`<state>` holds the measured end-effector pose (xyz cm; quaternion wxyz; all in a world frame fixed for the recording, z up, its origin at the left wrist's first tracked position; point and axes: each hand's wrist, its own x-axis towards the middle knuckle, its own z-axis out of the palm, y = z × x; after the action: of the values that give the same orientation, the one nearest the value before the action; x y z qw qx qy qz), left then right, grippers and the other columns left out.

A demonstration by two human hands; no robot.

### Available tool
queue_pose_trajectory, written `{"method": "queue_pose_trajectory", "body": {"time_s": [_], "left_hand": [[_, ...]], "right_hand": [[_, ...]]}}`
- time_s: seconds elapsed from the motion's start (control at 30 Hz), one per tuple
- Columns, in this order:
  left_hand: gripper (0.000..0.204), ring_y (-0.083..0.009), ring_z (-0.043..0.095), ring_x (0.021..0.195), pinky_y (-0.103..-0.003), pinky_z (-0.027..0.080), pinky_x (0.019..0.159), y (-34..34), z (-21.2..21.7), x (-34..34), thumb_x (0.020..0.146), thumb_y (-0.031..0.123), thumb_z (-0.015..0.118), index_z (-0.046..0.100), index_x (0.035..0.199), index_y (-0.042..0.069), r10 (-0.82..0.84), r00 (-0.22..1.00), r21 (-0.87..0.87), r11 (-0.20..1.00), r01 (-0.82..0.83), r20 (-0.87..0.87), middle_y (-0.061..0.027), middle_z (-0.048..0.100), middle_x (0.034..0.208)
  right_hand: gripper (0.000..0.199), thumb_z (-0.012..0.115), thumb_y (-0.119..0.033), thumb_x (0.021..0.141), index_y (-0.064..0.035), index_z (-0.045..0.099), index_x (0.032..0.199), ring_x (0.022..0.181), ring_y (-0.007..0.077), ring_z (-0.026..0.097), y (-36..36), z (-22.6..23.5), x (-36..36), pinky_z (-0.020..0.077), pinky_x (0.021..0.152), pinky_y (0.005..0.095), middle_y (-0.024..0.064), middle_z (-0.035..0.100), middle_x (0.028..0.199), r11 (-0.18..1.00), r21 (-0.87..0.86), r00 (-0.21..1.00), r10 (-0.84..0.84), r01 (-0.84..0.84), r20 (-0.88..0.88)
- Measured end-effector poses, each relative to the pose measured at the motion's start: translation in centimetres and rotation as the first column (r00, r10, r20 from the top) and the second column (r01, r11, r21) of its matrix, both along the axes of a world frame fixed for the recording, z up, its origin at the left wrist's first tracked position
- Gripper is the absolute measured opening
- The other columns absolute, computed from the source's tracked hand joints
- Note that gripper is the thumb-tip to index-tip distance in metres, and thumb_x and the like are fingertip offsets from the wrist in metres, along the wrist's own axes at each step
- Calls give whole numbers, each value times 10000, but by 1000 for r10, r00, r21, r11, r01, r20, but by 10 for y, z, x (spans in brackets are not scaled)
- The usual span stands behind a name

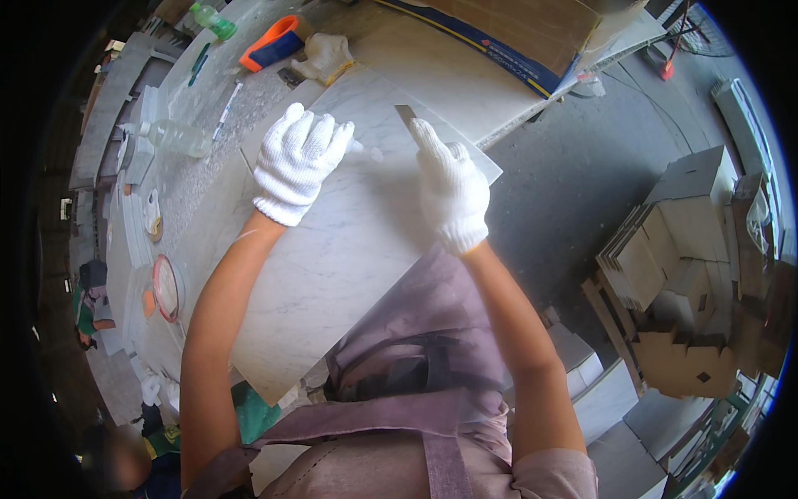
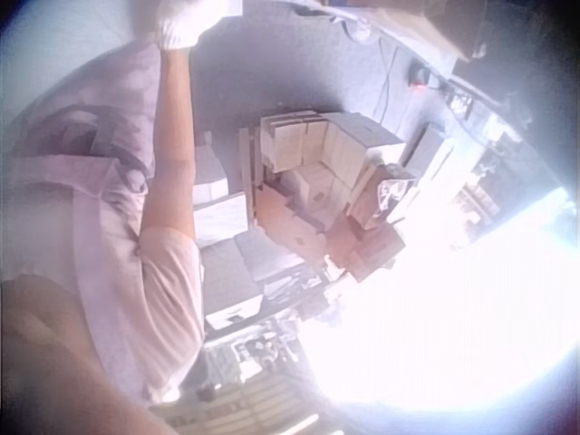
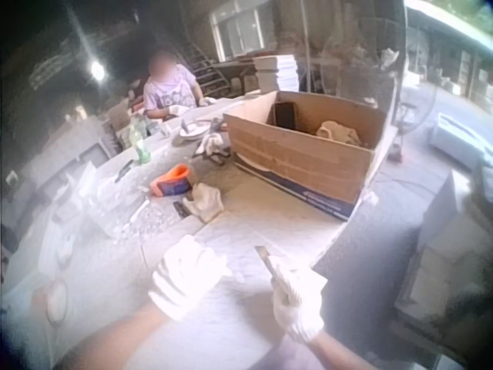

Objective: The person applies a white paste into a crack on a marble tile using a small metal spatula, then smooths and wipes the surface with gloved hands. The person repeats the application and smoothing on the same tile multiple times.

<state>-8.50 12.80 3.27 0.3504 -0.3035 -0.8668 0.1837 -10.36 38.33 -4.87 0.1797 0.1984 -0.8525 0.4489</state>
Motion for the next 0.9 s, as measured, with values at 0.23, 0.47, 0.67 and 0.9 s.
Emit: {"method": "queue_pose_trajectory", "body": {"time_s": [0.23,0.47,0.67,0.9], "left_hand": [[213,-281,653,938,-416,596,853,6,4,-4,870,145,807,707,1055,115,17,999,-13,1000,-17,32,-50,633,974],[239,-259,660,939,-415,592,903,6,1,-9,868,165,816,708,1076,120,-16,1000,-15,1000,15,-26,-44,638,988],[249,-265,660,940,-423,587,933,6,0,-8,869,155,809,709,1095,124,9,1000,-15,1000,-9,24,-43,638,989],[211,-276,661,922,-412,598,899,7,-1,-10,876,160,811,696,1044,107,11,1000,20,1000,-11,17,-52,629,947]], "right_hand": [[502,662,-127,1012,-273,646,1492,807,301,717,0,-3,-1,585,699,414,104,709,1016,1000,1,999,-13,13,-46],[523,670,-111,1003,-280,640,1497,817,301,714,1,-2,0,587,708,414,99,703,1013,1000,-9,1000,0,0,-22],[513,661,-107,1009,-284,645,1490,834,309,716,2,1,1,587,719,421,103,703,1037,1000,-2,1000,10,-10,16],[521,659,-102,1003,-288,645,1490,843,306,712,2,1,1,585,732,416,100,699,1029,1000,1,1000,6,-6,22]]}}
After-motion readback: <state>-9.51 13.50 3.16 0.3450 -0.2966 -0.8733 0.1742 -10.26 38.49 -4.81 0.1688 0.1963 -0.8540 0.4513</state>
